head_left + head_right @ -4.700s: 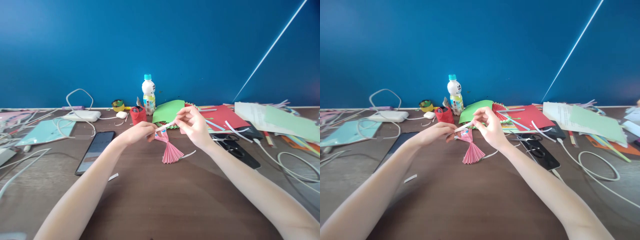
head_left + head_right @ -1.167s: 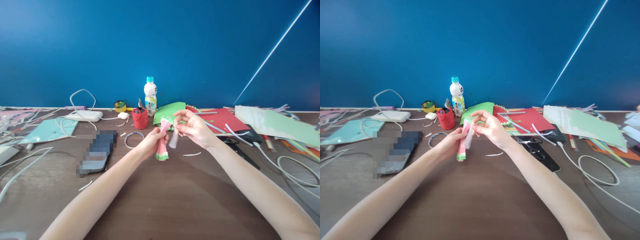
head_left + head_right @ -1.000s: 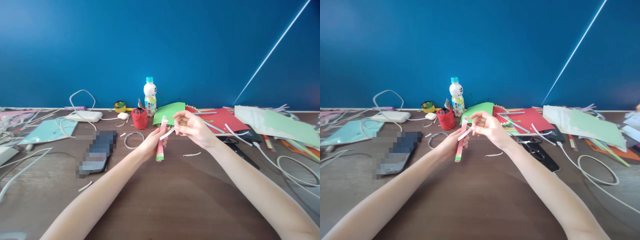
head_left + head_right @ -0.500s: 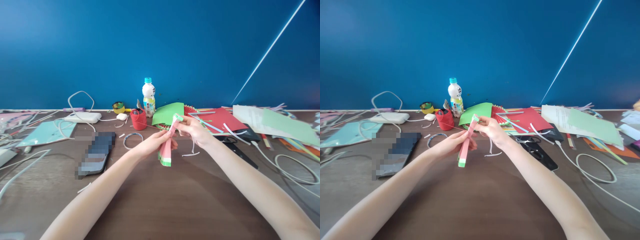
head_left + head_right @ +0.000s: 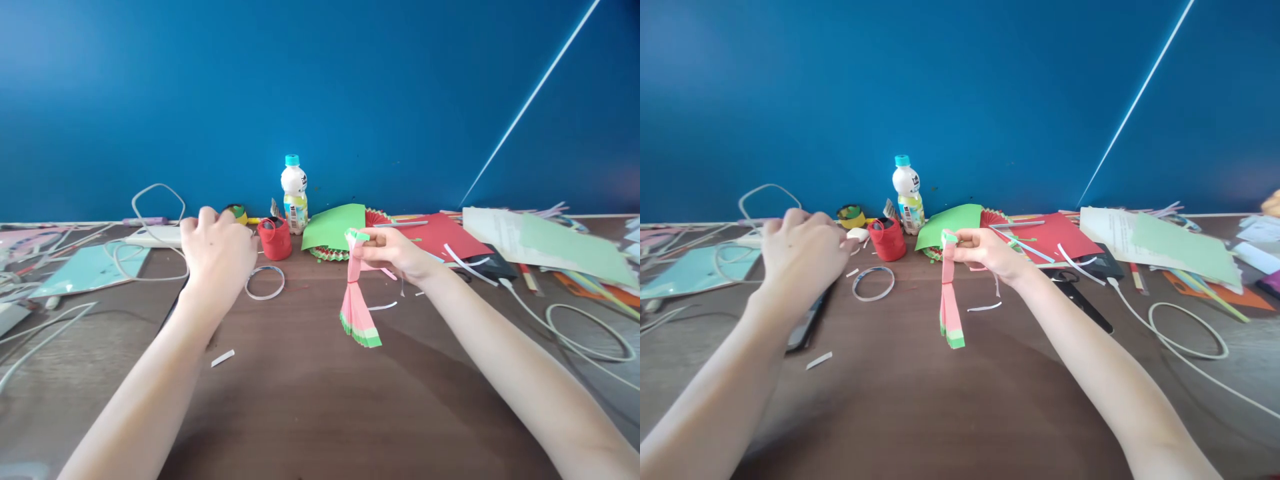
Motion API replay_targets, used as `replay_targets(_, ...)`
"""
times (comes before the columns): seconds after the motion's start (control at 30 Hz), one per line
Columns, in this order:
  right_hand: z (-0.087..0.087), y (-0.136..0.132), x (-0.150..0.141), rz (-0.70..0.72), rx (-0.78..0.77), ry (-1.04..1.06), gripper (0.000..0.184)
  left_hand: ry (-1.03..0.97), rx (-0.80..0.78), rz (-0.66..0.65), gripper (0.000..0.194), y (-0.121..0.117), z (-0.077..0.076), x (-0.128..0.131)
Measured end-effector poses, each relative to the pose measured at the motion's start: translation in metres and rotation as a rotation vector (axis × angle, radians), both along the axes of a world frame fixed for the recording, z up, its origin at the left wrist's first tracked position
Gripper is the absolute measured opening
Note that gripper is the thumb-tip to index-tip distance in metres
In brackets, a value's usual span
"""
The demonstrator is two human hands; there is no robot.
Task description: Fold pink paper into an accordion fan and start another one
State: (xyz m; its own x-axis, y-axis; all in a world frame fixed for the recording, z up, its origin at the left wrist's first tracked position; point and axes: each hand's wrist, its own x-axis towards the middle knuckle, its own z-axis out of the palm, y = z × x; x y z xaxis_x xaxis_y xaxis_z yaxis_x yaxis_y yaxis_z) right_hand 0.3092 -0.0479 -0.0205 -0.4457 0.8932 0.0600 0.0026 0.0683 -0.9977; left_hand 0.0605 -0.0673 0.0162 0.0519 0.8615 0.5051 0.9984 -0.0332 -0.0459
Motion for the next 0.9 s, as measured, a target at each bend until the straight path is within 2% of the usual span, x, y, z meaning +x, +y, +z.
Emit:
replay_targets(0.1, 0.000, -0.002, -0.002, -0.004, 0.006, -0.003, 0.023, -0.094, 0.133, -0.147, 0.027, 0.003, -0.002, 0.005)
replay_targets(0.17, 0.000, -0.004, -0.004, 0.002, 0.010, -0.011, 0.021, -0.235, 0.045, -0.316, 0.028, 0.005, -0.007, 0.016)
replay_targets(0.23, -0.001, -0.007, -0.008, 0.019, 0.003, -0.021, 0.021, -0.447, -0.207, -0.511, 0.026, 0.004, -0.013, 0.029)
replay_targets(0.3, -0.002, -0.008, -0.011, 0.039, -0.010, -0.031, 0.023, -0.727, -0.504, -0.651, 0.031, 0.001, -0.020, 0.040)
replay_targets(0.37, -0.002, -0.010, -0.014, 0.049, -0.024, -0.031, 0.025, -0.992, -0.705, -0.742, 0.035, -0.003, -0.026, 0.048)
replay_targets(0.47, -0.002, -0.012, -0.017, 0.023, -0.035, -0.014, 0.028, -1.268, -0.857, -0.785, 0.041, -0.006, -0.033, 0.053)
replay_targets(0.57, -0.001, -0.013, -0.019, 0.013, -0.006, -0.029, 0.029, -1.411, -0.924, -0.806, 0.043, -0.006, -0.037, 0.056)
replay_targets(0.67, -0.002, -0.015, -0.021, -0.014, 0.105, -0.124, 0.027, -1.473, -0.905, -0.773, 0.036, -0.004, -0.038, 0.057)
replay_targets(0.77, -0.002, -0.014, -0.020, -0.111, 0.223, -0.183, 0.024, -1.495, -0.853, -0.757, 0.027, -0.002, -0.038, 0.056)
replay_targets(0.9, 0.002, -0.013, -0.011, -0.107, 0.201, -0.102, 0.019, -1.495, -0.796, -0.741, 0.021, 0.003, -0.041, 0.051)
